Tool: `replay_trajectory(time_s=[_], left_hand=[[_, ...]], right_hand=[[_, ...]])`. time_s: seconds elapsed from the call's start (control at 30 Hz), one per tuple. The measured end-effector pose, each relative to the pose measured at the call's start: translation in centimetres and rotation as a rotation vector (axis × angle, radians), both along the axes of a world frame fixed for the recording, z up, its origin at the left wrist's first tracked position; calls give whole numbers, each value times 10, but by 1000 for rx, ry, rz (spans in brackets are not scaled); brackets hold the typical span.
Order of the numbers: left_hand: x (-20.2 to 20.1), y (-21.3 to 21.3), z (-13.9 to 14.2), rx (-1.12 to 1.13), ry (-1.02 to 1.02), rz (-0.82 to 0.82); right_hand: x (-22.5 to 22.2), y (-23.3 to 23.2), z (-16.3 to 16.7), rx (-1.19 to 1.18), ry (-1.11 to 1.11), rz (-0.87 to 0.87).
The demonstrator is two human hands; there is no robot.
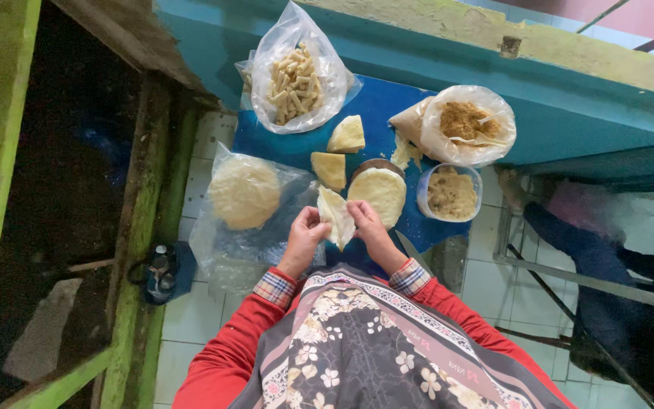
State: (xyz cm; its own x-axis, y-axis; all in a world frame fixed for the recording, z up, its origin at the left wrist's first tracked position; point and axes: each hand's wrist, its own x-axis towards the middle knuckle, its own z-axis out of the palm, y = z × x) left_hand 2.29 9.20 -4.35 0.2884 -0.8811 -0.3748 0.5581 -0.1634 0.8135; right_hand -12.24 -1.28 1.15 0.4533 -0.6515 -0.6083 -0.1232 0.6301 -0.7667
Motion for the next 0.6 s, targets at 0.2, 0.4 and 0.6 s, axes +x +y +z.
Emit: replay_trajectory(time_s=[0.2,0.4,0.6], left_hand=[[-3,0,19,-38,194,-61],[-4,-2,34,165,379,-5],[-2,-1,16,18,270,53]], right_hand=[[27,3,0,-286,28,-4],[28,13,1,-430,-25,82],[15,0,3,-562,55,-54]])
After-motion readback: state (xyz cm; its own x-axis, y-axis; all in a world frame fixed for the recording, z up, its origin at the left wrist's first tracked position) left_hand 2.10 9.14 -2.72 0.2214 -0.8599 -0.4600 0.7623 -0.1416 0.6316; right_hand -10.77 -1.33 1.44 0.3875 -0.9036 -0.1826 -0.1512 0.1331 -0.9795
